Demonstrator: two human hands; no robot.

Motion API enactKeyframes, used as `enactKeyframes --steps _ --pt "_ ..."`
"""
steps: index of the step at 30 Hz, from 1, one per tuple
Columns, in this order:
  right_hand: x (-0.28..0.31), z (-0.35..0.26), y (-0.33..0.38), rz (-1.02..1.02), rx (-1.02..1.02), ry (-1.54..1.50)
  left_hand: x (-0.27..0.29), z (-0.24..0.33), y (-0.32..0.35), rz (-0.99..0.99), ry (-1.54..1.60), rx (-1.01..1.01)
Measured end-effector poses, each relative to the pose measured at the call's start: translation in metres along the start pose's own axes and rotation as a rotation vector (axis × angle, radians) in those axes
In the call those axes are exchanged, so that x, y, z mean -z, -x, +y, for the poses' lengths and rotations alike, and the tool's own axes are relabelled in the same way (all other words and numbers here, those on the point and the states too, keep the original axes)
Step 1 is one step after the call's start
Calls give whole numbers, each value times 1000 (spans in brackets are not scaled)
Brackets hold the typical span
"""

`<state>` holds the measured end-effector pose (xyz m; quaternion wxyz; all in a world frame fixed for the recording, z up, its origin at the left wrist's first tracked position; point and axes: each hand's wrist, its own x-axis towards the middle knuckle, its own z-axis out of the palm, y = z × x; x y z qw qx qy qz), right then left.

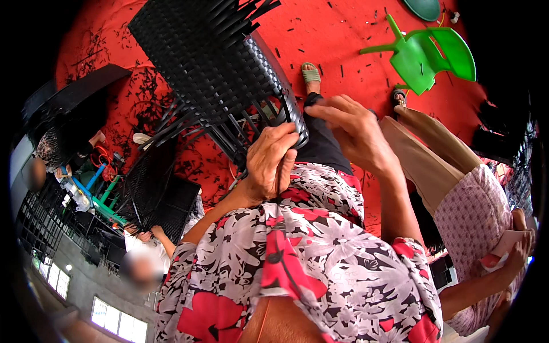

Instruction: The person weaves black synthetic strips through a structural frame to create a furniture panel by hand, threading and pulling individual strips through the existing weave.

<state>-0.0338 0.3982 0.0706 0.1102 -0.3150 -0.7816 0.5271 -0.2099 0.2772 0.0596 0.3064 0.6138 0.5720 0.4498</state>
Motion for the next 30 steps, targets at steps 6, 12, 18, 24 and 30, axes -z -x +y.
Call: enactKeyframes --steps 6,12,18,24,30 --pt "-65 -15 -47 70 342 -60 49 28 -1 252 -73 178" --pt "-105 -86 -81 30 432 -158 147 56 5 629 343 526" --pt "-93 -112 -80 -162 377 -165 162 63 23 763 385 559" --pt "-33 -92 -30 -284 309 341 77 26 34 652 902 934" --pt "-38 -49 -15 -154 12 158 20 -4 22 522 1020 914"
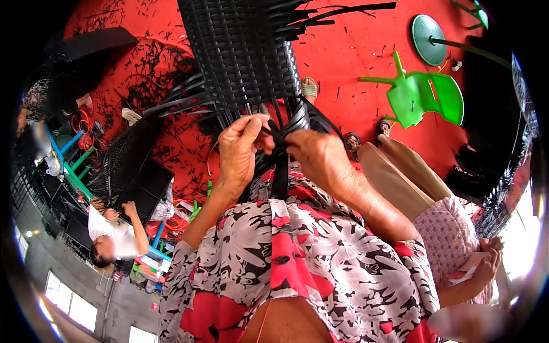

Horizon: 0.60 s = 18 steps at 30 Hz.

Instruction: The person weaves black synthetic strips through a structural frame to create a furniture panel by hand, threading and pulling individual strips through the existing weave.

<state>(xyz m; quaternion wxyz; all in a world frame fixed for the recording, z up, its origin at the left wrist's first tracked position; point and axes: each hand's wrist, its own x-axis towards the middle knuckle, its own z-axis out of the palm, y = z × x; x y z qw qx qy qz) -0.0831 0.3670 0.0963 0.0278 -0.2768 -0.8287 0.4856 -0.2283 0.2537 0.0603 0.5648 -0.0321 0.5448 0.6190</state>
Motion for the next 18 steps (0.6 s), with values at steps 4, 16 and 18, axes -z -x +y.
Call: enactKeyframes --steps 4,16,18 --pt "10 27 -8 182 -104 224 4 -25 -23 59 -1045 -752" --pt "29 10 -59 -230 -114 637 -2 -36 -43 -65 -1757 -791" --pt "28 10 -65 -258 -77 659 -5 -40 -44 -31 -1836 -727"
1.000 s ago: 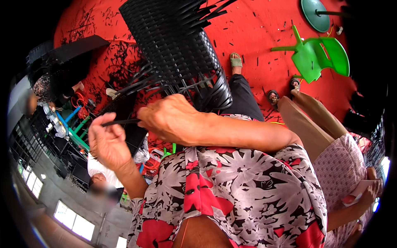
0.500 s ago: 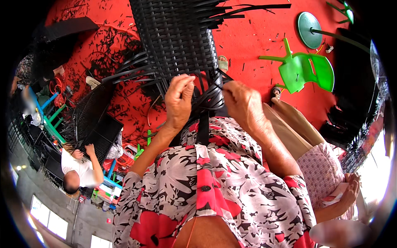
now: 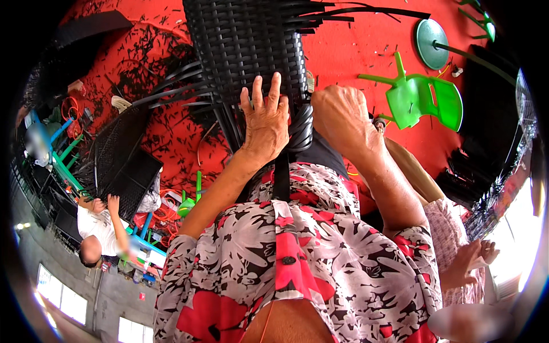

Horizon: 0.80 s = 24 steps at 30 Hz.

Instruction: The person weaves black synthetic strips through a structural frame to create a furniture panel by hand, threading and pulling individual strips through the existing weave.

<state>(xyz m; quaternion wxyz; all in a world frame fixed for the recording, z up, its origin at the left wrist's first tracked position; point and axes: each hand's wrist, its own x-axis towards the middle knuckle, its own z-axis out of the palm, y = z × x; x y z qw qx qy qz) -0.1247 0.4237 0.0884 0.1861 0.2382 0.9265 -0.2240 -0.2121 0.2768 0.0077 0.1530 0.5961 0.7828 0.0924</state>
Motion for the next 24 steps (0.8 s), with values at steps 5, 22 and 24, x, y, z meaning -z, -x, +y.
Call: enactKeyframes --steps 5,22,24 --pt "-24 9 -7 -10 -45 -17 -10 1 -1 7 41 42" --pt "-66 -22 6 403 163 -761 46 -12 24 265 667 121" --pt "-75 -15 7 266 232 -832 51 -15 33 269 679 97"
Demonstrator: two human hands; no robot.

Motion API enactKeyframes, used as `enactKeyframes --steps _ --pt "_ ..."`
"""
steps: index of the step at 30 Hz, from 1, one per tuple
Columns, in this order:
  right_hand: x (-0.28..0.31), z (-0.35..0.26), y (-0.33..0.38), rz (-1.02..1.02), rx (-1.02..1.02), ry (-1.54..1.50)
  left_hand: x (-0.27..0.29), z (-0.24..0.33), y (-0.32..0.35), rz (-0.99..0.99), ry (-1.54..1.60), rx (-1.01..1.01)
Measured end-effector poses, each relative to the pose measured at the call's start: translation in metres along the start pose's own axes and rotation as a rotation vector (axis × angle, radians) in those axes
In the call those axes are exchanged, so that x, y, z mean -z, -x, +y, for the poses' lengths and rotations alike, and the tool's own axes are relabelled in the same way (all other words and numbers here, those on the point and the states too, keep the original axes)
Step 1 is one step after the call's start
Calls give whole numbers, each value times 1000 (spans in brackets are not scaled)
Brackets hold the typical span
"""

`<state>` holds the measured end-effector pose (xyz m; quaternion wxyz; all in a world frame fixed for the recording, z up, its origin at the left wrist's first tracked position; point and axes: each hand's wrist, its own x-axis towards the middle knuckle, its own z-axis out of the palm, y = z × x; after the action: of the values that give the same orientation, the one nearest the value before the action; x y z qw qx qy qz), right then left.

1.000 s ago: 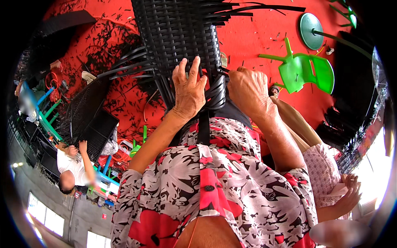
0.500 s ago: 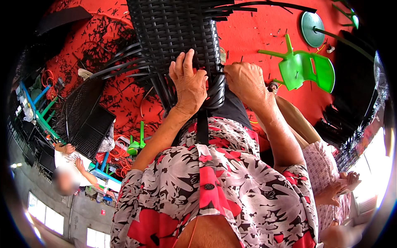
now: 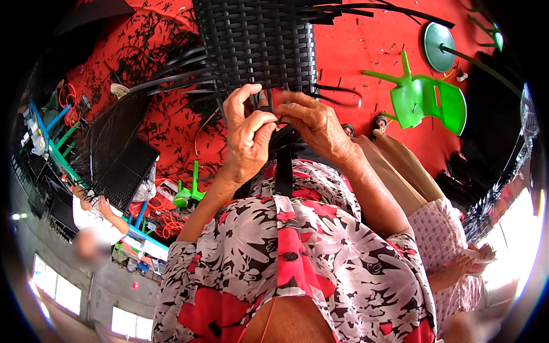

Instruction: The person weaves black synthetic strips through a structural frame to create a furniture panel by hand, threading and pulling individual strips through the existing weave.

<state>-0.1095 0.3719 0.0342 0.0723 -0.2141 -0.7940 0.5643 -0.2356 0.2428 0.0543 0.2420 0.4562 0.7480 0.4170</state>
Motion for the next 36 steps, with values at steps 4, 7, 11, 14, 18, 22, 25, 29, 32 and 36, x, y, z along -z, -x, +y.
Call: enactKeyframes --steps 4,7,11,14,18,22,25,29,32,36 --pt "3 -9 4 24 -46 61 1 -17 10 95 -33 107" --pt "-1 -10 1 52 -154 282 -5 -38 12 -4 -407 -27" --pt "-3 -10 -10 -125 -252 569 -18 -38 6 -156 -630 -2" --pt "-8 -5 -17 -174 -224 659 -25 -39 5 -147 -641 12" --pt "-13 -3 -19 -126 -215 534 -26 -41 8 -33 -531 38" --pt "-15 -9 -10 45 -94 350 -18 -31 17 140 -347 14" --pt "-21 -10 -7 28 -22 115 0 -4 27 126 -299 -8" --pt "-18 -3 -7 -143 -41 -160 7 2 28 163 -207 -4" --pt "-8 -4 -8 -77 -102 9 0 -9 27 199 -245 50" --pt "-19 5 -8 60 -97 253 -9 -33 22 69 -480 25"
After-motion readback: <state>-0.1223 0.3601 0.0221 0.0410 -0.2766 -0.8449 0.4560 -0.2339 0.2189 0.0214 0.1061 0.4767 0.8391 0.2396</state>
